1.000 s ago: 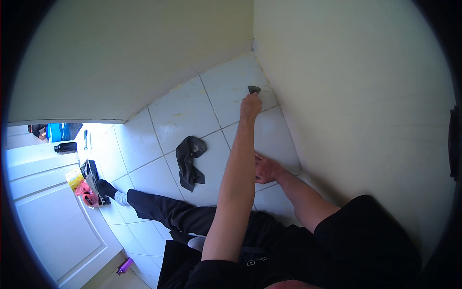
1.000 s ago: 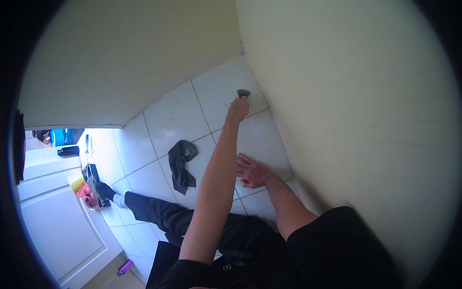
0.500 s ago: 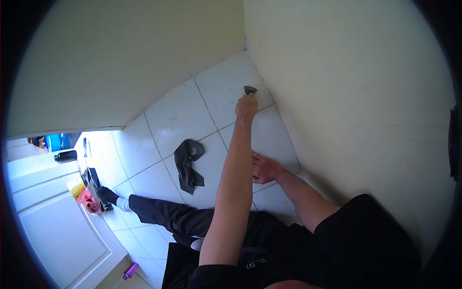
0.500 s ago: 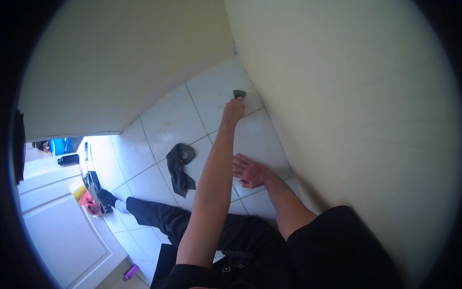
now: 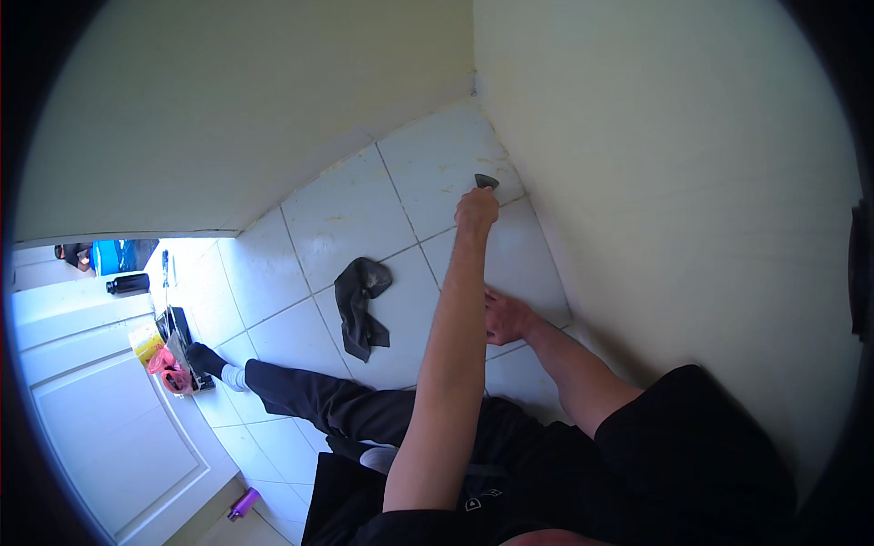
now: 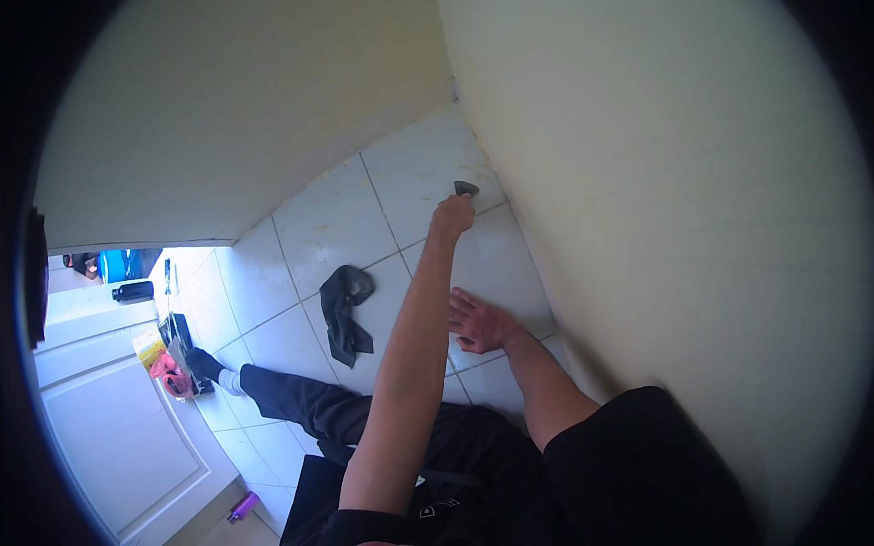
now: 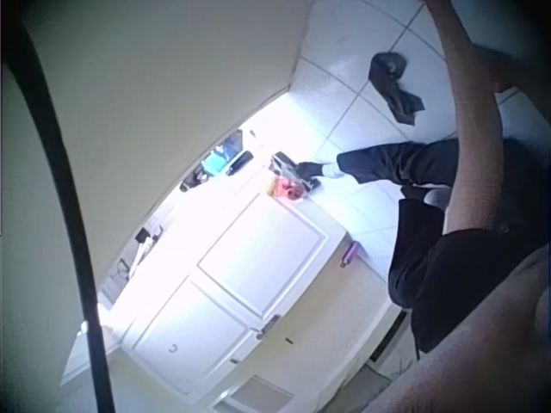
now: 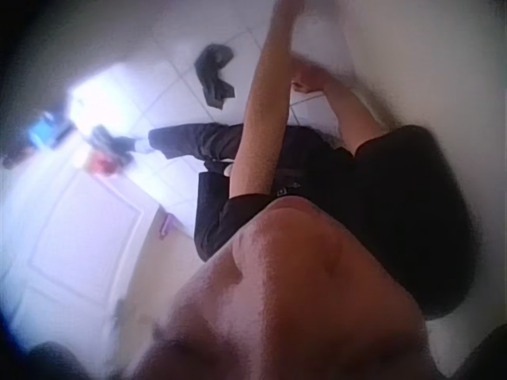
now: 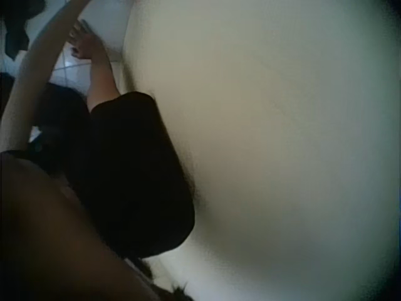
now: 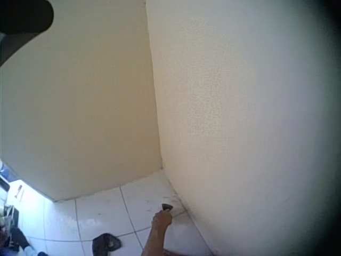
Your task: The person scrapes residue from tiled floor grout using a metal scraper and wipes the surface with a cloth.
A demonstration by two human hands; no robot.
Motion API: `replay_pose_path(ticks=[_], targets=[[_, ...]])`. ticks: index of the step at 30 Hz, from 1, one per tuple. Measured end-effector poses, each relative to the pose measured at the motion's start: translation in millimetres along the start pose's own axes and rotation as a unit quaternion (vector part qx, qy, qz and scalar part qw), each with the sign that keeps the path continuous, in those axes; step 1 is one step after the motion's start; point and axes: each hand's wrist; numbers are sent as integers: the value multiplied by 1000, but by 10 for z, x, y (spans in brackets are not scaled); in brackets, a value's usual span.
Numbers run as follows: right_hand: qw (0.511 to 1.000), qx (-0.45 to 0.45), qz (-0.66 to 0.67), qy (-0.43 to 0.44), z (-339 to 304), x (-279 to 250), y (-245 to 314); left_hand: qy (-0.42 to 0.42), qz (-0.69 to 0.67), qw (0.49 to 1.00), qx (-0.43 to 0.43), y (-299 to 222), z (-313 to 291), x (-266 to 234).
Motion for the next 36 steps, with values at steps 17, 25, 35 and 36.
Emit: replay_pose_path(ticks=[17, 25, 35, 36], targets=[[1000, -24, 7, -9, 28, -30, 10, 105, -89, 990, 2, -161, 138, -202], [1000, -15, -12, -5, -48, 23, -12, 136, -111, 984, -14, 53, -132, 68], [1000, -16, 4, 0, 20, -49, 10, 22, -245, 964, 104, 777, -465, 316], [1000, -13, 7, 1, -16, -34, 6, -12, -215, 966, 142, 748, -584, 247]])
Point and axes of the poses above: each hand's wrist, its own z-axis towards the middle knuckle, its own x-axis out of the palm, y = z × x, and after that the axes turned 14 degrees about -x, right-handed
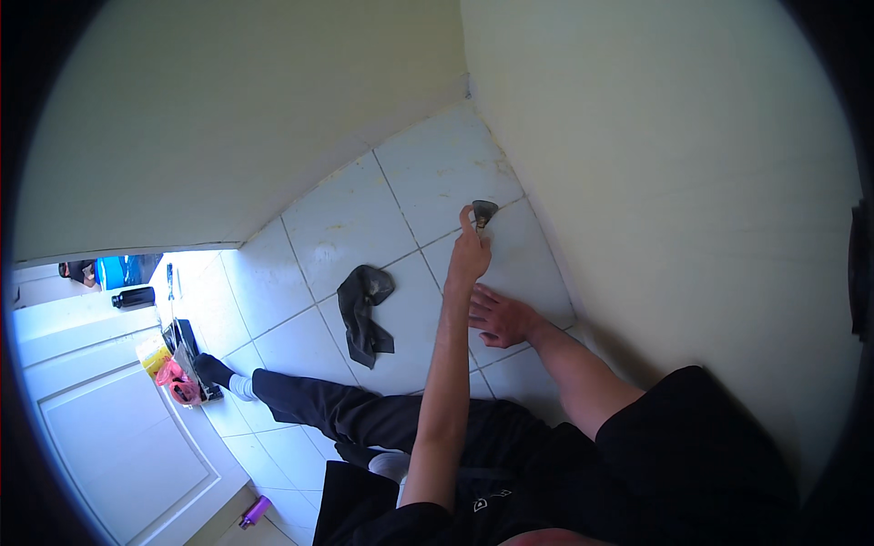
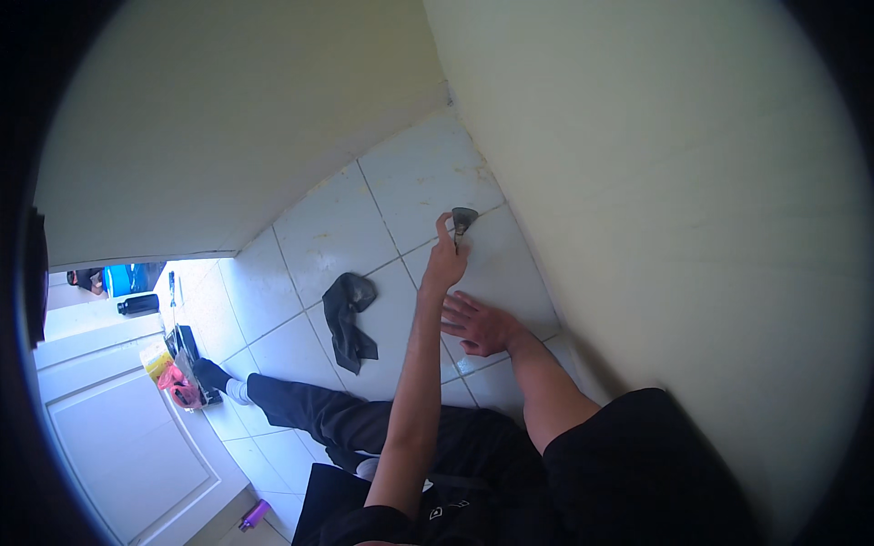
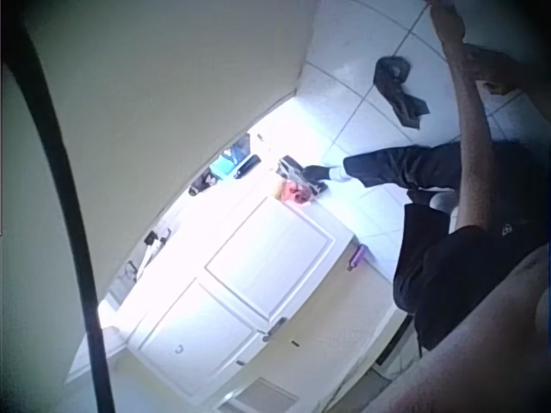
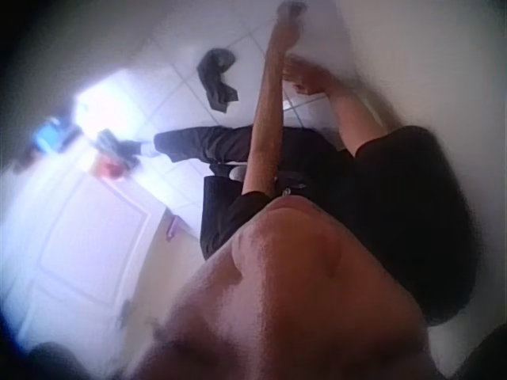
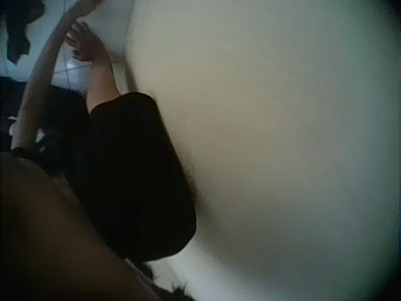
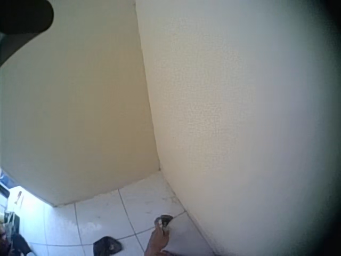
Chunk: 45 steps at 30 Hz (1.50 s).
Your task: The person scrapes residue from tiled floor grout using a metal scraper and wipes the surface with a cloth.
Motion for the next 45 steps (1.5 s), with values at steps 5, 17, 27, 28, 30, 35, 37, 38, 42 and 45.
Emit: replay_pose_path(ticks=[5, 17, 27, 28, 30, 35, 37, 38, 42, 45], targets=[[1000, 9, 12, 9, 65, -60, 21, -54, 164, 981, 86, -22, -11, -257], [1000, 4, 0, 2, 70, -124, 39, -87, 464, 839, 269, -100, 121, -428], [1000, 2, 2, -20, 30, -21, 9, -149, 453, 843, 250, -379, 427, -15], [1000, 1, -4, -13, 36, -17, 9, -160, 452, 849, 223, -453, 473, 26], [1000, 1, -11, -6, 43, -2, 7, -175, 443, 854, 212, -583, 566, 71], [1000, -10, 2, -2, 37, 78, -16, -169, 431, 877, 128, -847, 626, 210], [999, -11, -2, -30, -16, 195, -62, -172, 462, 862, 117, -942, 482, 348], [999, -14, -4, -45, -32, 242, -72, -172, 462, 862, 117, -948, 403, 407], [996, -12, -6, -88, -25, 248, -52, -200, 510, 827, 126, -869, 313, 497], [996, -15, -9, -88, -1, 252, -64, -205, 505, 828, 130, -856, 428, 424]])
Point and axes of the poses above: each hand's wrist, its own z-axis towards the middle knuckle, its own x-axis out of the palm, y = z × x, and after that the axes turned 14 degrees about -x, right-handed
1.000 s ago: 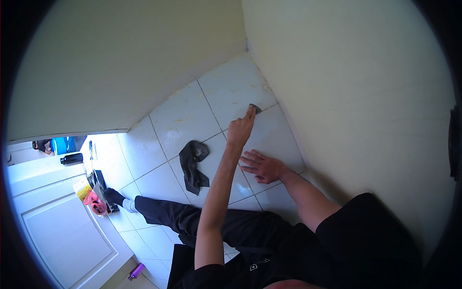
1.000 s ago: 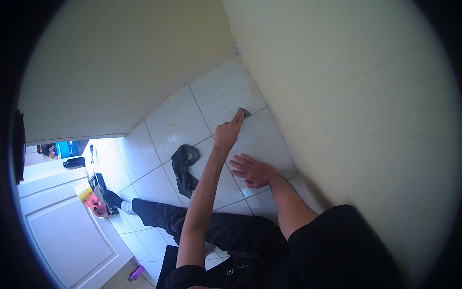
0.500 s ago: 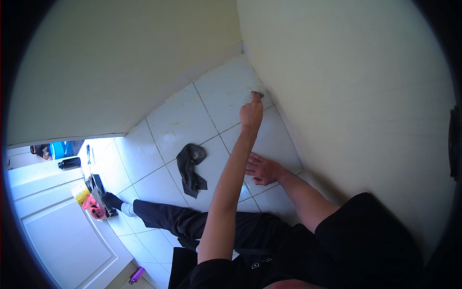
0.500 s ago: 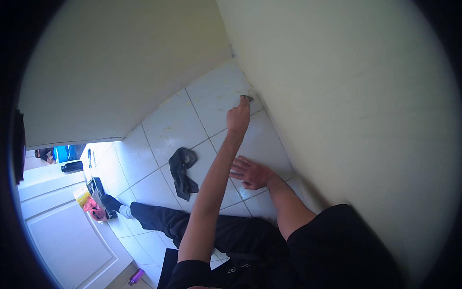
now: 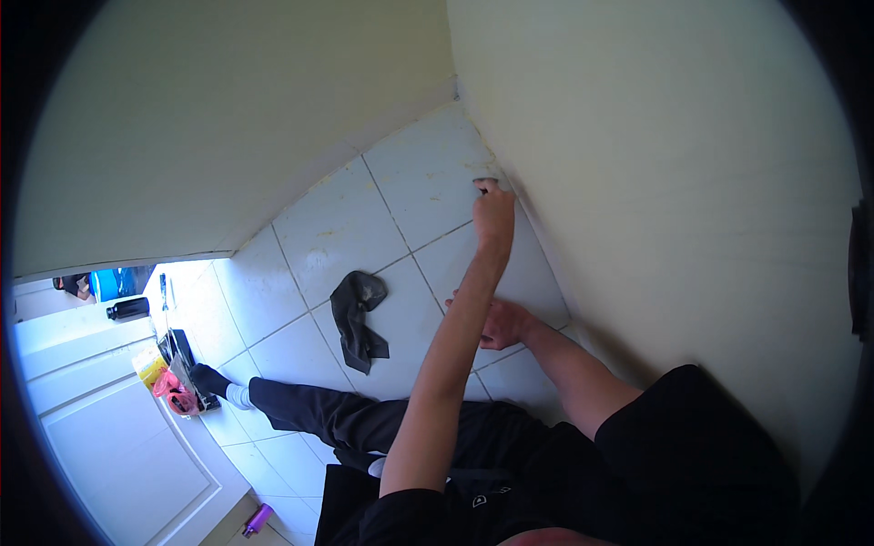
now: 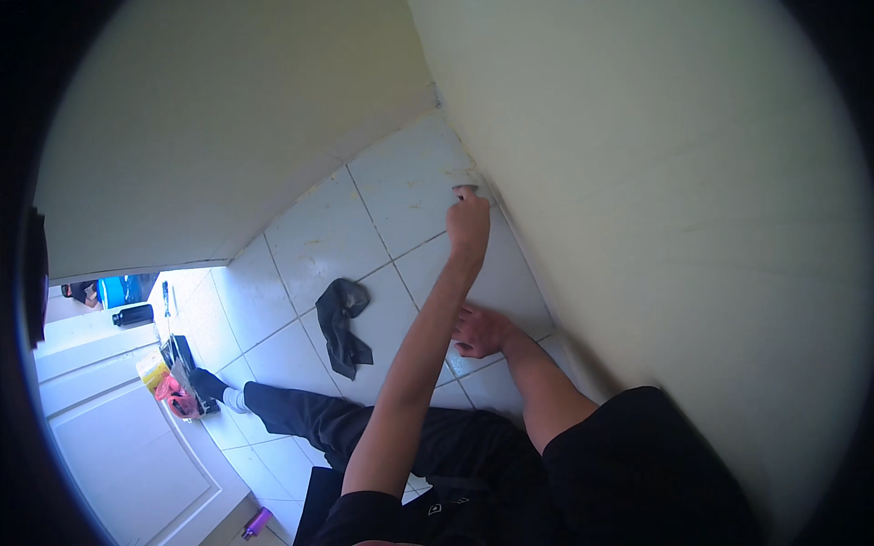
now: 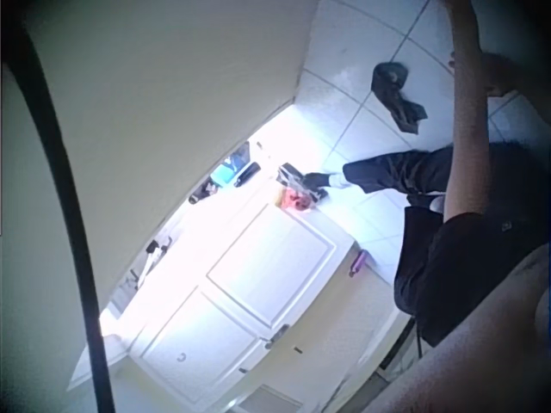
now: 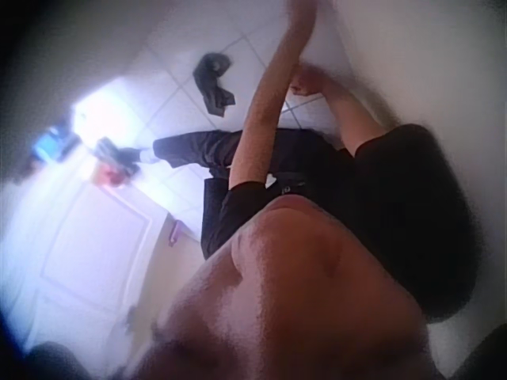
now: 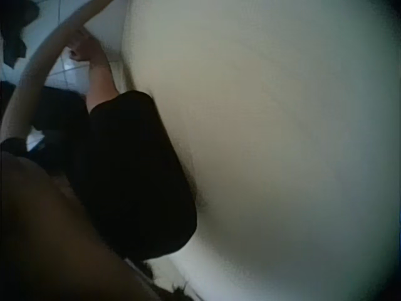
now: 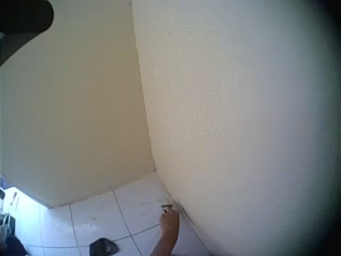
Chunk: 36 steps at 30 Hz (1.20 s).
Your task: The person scrapes residue from tiled floor grout using a metal scraper and wipes the surface with a cloth.
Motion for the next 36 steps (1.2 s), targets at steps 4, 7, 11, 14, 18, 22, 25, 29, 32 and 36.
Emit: replay_pose_path(ticks=[4, 7, 11, 14, 18, 22, 25, 29, 32, 36], targets=[[1000, -3, 2, -7, 19, -23, -6, 15, -31, 998, -55, -25, 235, -43], [999, 5, 26, -27, 42, -49, 8, 4, -23, 998, -58, -102, 95, -41], [998, 19, 53, -21, 5, -87, 27, 9, 15, 1000, -26, -174, -150, -2], [998, 8, 40, -47, 74, -133, 27, -31, 38, 998, -29, -92, -74, 57], [1000, 4, 17, 20, 10, -67, 14, -23, -8, 999, -46, 39, 312, -1], [1000, -14, -12, -15, 8, 1, -7, 13, 2, 997, -75, -1, 459, 17], [1000, -7, 1, -16, 12, 48, -10, -11, 47, 994, -103, -56, 238, 124], [1000, -13, -12, 15, 1, 24, -7, -52, 91, 992, -63, 54, 170, 185], [999, -4, -18, 29, -31, -62, 10, -39, 40, 998, -42, 153, 331, 42], [996, 6, -2, 88, 63, -149, 39, 46, 2, 997, -62, 201, 492, -49]])
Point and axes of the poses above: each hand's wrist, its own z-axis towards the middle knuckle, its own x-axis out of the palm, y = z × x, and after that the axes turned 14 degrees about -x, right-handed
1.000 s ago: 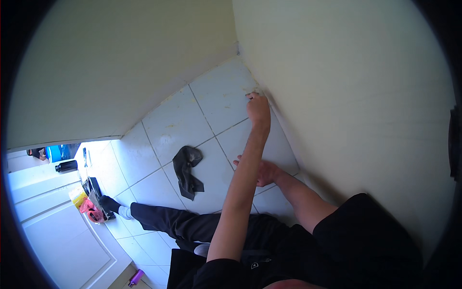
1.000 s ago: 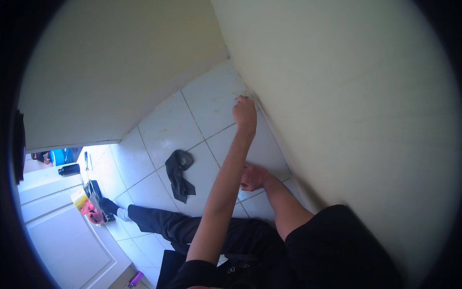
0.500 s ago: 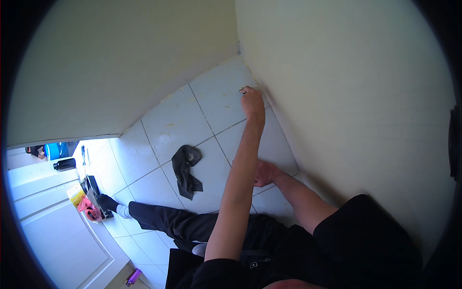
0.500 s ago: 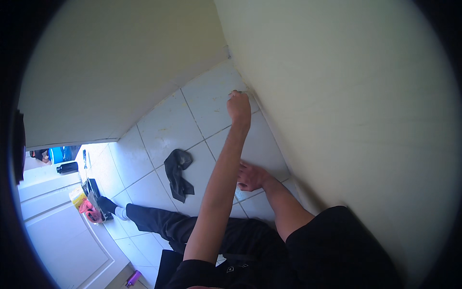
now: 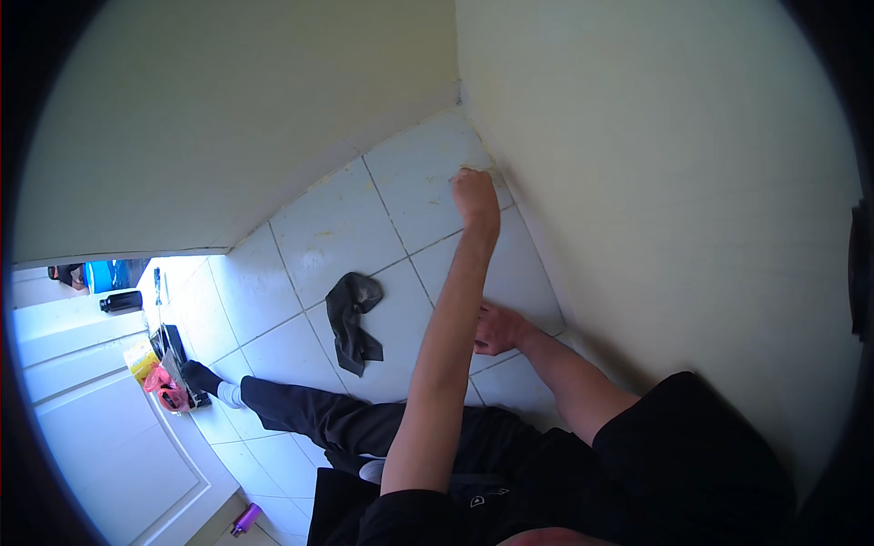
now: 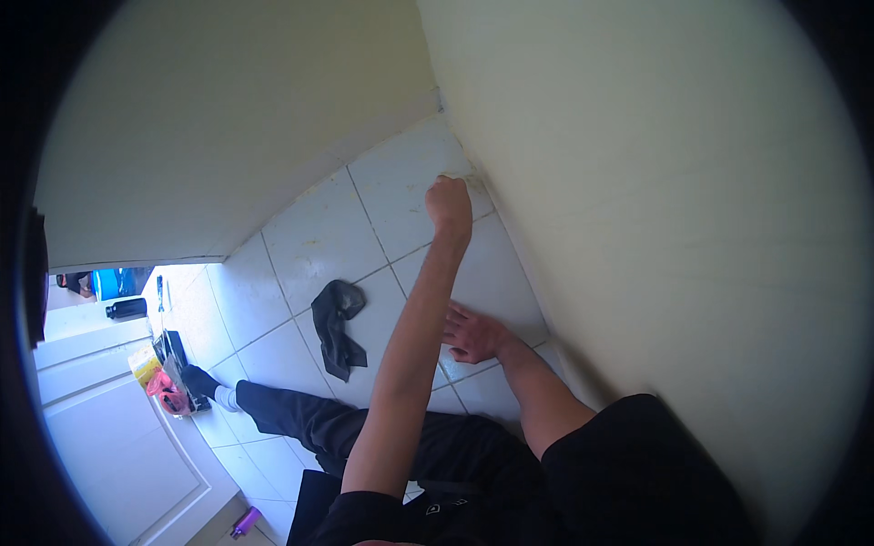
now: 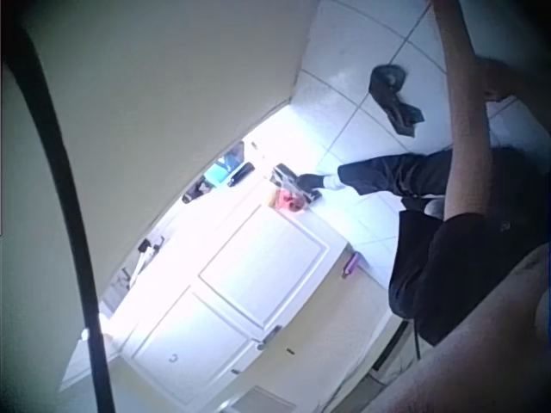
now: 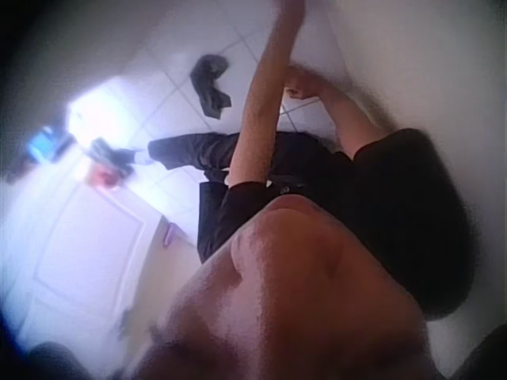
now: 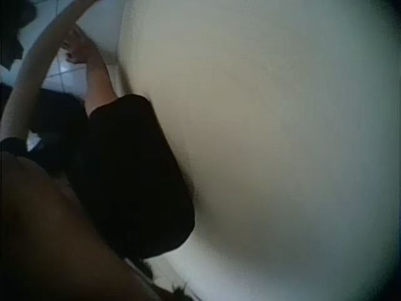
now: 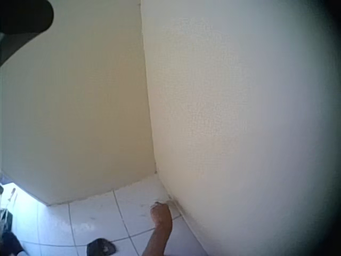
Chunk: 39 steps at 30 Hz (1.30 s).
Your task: The person scrapes residue from tiled floor grout using a metal scraper and wipes the surface with a cloth.
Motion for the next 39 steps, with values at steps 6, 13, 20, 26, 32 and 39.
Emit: replay_pose_path(ticks=[6, 13, 20, 26, 32, 39], targets=[[1000, 3, 14, 17, -20, 25, -16, -37, 18, 998, -38, 12, -109, 113], [1000, 0, -10, -8, -21, -38, 12, 1, -6, 1000, -19, 28, -121, 83], [1000, -7, -10, -11, -12, -78, 14, -31, -46, 998, -4, 102, -180, 97], [1000, -4, -13, -14, -17, -19, 5, -48, -2, 999, -4, 48, -166, 81], [1000, 0, -11, -24, -23, -57, 13, 20, -63, 998, 0, 44, -123, 85], [1000, 0, -7, 3, 7, -91, 17, -48, -18, 999, -5, 54, -116, 206]])
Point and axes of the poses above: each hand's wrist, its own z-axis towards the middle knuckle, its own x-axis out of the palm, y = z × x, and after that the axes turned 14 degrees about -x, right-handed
